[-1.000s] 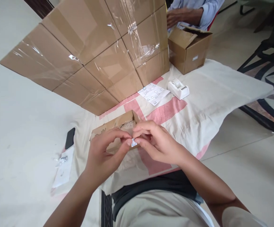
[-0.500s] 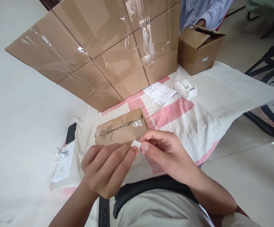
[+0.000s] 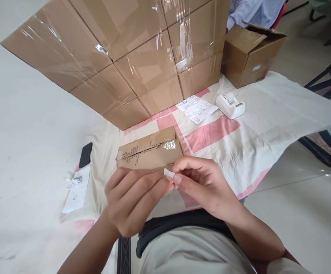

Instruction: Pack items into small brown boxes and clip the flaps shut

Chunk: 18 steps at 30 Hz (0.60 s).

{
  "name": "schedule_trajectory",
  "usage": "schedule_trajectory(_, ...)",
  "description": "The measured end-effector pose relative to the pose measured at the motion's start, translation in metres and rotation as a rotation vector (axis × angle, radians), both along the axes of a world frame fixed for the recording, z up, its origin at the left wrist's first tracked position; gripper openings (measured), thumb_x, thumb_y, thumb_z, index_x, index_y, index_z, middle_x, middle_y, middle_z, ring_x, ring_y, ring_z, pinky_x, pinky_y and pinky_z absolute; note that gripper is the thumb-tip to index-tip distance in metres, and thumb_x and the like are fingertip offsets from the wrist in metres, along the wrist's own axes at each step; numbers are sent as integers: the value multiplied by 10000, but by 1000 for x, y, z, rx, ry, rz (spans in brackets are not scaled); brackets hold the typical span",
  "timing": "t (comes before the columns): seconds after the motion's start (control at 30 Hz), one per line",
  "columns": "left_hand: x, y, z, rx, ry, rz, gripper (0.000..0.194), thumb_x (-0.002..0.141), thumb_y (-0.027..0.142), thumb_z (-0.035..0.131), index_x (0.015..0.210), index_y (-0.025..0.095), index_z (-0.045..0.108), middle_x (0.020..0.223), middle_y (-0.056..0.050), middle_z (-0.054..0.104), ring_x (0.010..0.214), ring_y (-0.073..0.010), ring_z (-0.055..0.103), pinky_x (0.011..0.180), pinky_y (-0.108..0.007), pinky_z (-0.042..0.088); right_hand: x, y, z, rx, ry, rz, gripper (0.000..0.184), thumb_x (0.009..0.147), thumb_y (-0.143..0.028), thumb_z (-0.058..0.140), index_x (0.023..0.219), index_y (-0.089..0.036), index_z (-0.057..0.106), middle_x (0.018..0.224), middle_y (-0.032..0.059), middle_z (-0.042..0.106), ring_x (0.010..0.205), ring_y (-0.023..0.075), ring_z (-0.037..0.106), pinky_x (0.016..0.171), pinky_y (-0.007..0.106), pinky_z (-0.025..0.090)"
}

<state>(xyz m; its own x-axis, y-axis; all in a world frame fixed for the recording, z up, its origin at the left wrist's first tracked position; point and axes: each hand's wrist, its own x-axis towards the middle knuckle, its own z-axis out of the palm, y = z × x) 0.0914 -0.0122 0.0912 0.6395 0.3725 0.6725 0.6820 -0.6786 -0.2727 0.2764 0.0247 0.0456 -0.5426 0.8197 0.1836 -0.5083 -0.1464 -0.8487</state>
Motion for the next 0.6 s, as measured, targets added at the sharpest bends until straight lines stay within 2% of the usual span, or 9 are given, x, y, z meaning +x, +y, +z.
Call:
schedule_trajectory(0.1,3,0,0,-89,-75,7,69,883,47,681,915,106,669,820,-68,738,721,-188,666,588,-332,398,-1,0,-1,-15,17,14,208,918,-332,755,844,-165,656,746,-4,620,677,110,550,616,235,418)
schedule_trajectory(0.23,5,-1,3,-147,-78,24,133,837,67,759,934,102,674,812,-65,735,713,-189,655,596,-334,405,-1,1,-2,-29,34,16,201,918,-317,757,840,-164,653,757,-7,627,682,102,551,632,227,426)
schedule_trajectory(0.43,3,-1,1,-155,-81,33,81,858,73,718,922,106,681,815,-68,737,705,-194,652,592,-340,382,0,1,-2,-17,19,-3,149,906,-270,754,858,-170,655,760,-11,618,682,103,536,630,224,429)
schedule_trajectory(0.6,5,1,2,-188,-107,30,101,849,73,726,915,123,668,806,-51,743,690,-181,657,592,-331,383,1,0,-3,25,-15,-21,85,913,-202,696,856,-172,641,718,-28,557,623,88,452,570,217,370)
